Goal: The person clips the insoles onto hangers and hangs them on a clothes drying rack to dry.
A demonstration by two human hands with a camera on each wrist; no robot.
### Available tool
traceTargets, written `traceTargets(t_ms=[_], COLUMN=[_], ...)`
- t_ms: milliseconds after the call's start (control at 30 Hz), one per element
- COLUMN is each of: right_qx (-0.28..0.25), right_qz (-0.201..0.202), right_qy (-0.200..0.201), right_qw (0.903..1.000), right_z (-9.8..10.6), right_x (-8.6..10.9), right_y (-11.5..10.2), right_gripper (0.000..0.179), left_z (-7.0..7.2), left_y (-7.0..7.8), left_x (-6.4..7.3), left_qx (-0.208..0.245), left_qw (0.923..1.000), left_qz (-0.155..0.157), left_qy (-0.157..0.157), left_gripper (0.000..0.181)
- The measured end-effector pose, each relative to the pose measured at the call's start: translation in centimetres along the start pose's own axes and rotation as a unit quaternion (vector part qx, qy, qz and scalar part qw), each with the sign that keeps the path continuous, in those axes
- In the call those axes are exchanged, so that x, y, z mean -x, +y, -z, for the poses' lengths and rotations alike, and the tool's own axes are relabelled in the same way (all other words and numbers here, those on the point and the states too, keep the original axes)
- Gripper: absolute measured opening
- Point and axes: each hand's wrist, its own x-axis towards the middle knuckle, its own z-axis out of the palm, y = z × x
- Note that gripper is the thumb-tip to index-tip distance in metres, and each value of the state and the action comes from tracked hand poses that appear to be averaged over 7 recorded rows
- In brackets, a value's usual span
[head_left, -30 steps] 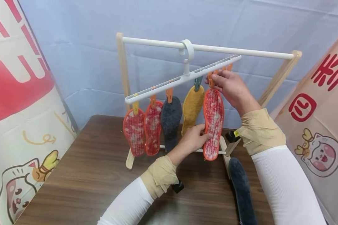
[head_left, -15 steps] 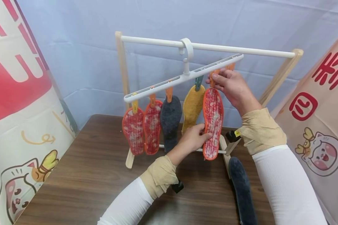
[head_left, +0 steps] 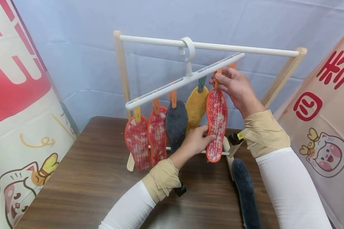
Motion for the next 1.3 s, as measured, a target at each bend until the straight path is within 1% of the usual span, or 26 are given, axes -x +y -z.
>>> traceTargets(t_ms=[133, 300, 533, 900, 1000, 1200, 1300], right_qx=[0.001, 0.009, 0.029, 0.047, 0.052, 0.047, 0.043], right_qz=[-0.005, -0.004, 0.002, -0.002, -0.001, 0.012, 0.022], right_qy=[0.004, 0.003, 0.002, 0.01, 0.011, 0.013, 0.012], right_qw=[1.0, 0.9999, 0.9996, 0.9989, 0.9986, 0.9987, 0.9988], right_z=[-0.1, -0.2, -0.1, -0.2, -0.1, 0.1, 0.1], right_x=[0.0, 0.0, 0.2, 0.4, 0.5, 0.5, 0.5], right_y=[-0.2, -0.3, -0.2, 0.0, 0.0, 0.2, 0.2], right_gripper=[0.033, 0.029, 0.03, 0.023, 0.018, 0.01, 0.009], left_z=[0.0, 0.0, 0.1, 0.3, 0.3, 0.1, 0.2], left_y=[0.1, 0.3, 0.2, 0.4, 0.5, 1.2, 1.4], left_x=[0.1, 0.2, 0.1, -0.2, -0.3, -0.3, -0.3], left_qx=[0.001, 0.001, 0.006, 0.011, 0.013, 0.015, 0.014], left_qw=[1.0, 0.9999, 0.9999, 0.9996, 0.9996, 0.9998, 0.9999], left_qz=[-0.008, -0.013, -0.012, -0.023, -0.025, -0.011, -0.007], left_qy=[0.001, 0.004, 0.01, 0.007, 0.009, 0.007, 0.004], left_gripper=[0.019, 0.019, 0.017, 0.015, 0.016, 0.018, 0.019])
